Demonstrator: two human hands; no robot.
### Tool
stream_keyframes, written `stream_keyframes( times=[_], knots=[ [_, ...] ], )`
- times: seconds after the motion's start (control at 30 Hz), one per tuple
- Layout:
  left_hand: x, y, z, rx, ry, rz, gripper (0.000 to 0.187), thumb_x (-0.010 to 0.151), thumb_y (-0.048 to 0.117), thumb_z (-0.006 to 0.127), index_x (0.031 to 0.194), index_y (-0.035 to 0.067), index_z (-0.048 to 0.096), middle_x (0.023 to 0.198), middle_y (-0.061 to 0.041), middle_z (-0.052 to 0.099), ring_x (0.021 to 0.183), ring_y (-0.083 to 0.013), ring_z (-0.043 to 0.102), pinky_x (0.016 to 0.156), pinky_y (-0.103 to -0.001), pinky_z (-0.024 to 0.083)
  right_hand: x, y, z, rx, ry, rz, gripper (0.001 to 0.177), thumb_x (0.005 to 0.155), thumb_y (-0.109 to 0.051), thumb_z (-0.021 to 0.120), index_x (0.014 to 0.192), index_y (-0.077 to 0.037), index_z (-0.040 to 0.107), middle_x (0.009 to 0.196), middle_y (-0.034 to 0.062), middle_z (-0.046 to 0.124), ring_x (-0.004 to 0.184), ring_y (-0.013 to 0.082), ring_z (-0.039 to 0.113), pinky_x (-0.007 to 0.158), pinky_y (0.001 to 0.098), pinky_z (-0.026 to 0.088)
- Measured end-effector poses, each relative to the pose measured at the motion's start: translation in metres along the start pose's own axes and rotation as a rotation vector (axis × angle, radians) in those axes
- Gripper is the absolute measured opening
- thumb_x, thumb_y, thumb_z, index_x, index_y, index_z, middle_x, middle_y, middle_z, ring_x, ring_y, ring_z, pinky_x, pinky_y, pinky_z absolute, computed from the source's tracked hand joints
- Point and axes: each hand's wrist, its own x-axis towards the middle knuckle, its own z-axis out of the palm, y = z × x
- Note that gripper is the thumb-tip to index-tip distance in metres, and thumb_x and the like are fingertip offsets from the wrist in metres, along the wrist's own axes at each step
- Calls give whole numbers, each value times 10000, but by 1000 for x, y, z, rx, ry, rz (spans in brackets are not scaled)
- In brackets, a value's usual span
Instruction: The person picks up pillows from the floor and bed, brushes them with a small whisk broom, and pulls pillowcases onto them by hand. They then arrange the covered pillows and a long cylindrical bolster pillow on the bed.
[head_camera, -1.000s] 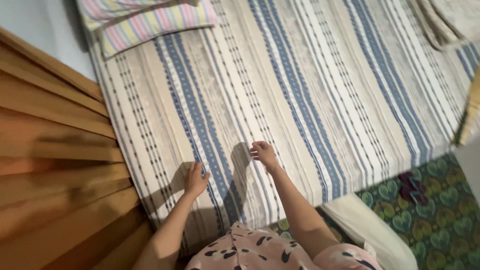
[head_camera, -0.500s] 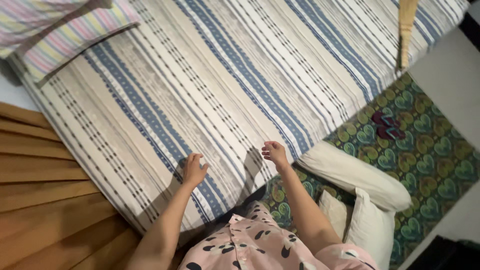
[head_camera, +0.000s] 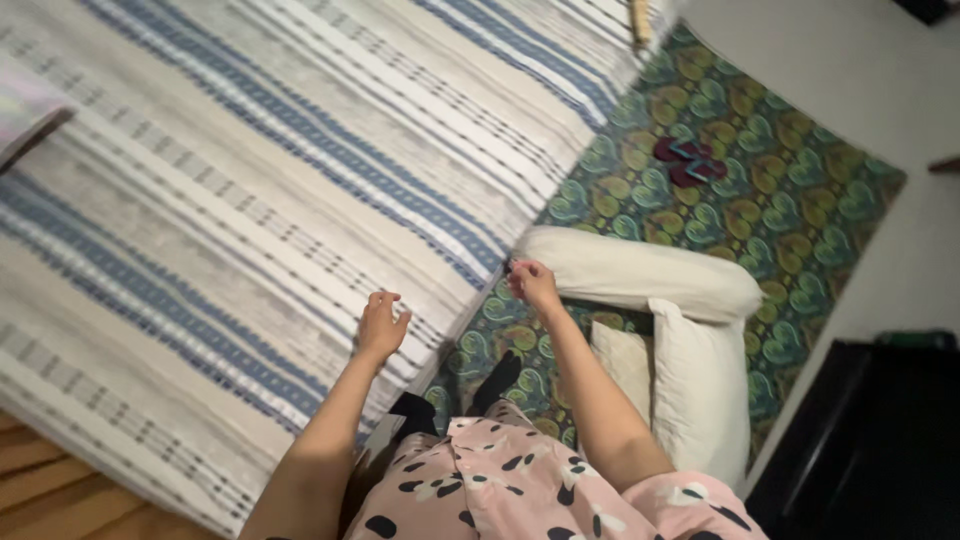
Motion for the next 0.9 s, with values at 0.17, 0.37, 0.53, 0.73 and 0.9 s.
stream_keyframes(
  times=[0.17,0.37,0.53,0.73,0.9],
  knots=[
    [27,93,57,-30,-197,36,416,884,273,706,1246,91,610,1337,-129,540,1085,-342,625,941,-475,486,-10,-10,-121,64,159,1,198,992,-223,609,1109,-74,666,889,72,721,719,150,693,600,291,563],
    [52,179,134,14,-193,360,402,851,267,753,1193,88,640,1237,-160,587,1151,-382,592,976,-468,488,-46,17,-241,197,346,-43,173,993,-148,583,1113,-54,666,892,80,723,702,144,672,572,280,547],
    [60,245,179,64,-353,453,390,860,238,750,1191,75,624,1266,-172,576,1168,-406,580,945,-488,486,-91,53,-298,315,490,-3,171,999,-120,578,1123,-33,659,905,95,709,693,144,666,580,279,548],
    [74,310,232,99,-470,633,383,853,230,751,1189,85,638,1277,-164,586,1185,-404,587,960,-488,494,-130,88,-345,388,691,100,199,1006,-176,582,1147,-63,664,948,80,722,734,143,685,620,278,566],
    [97,351,276,190,-599,691,407,849,261,760,1205,97,651,1283,-172,578,1173,-396,594,971,-486,491,-146,104,-387,575,831,125,228,992,-177,589,1182,-61,640,950,101,717,762,185,692,668,329,577]
  ],
)
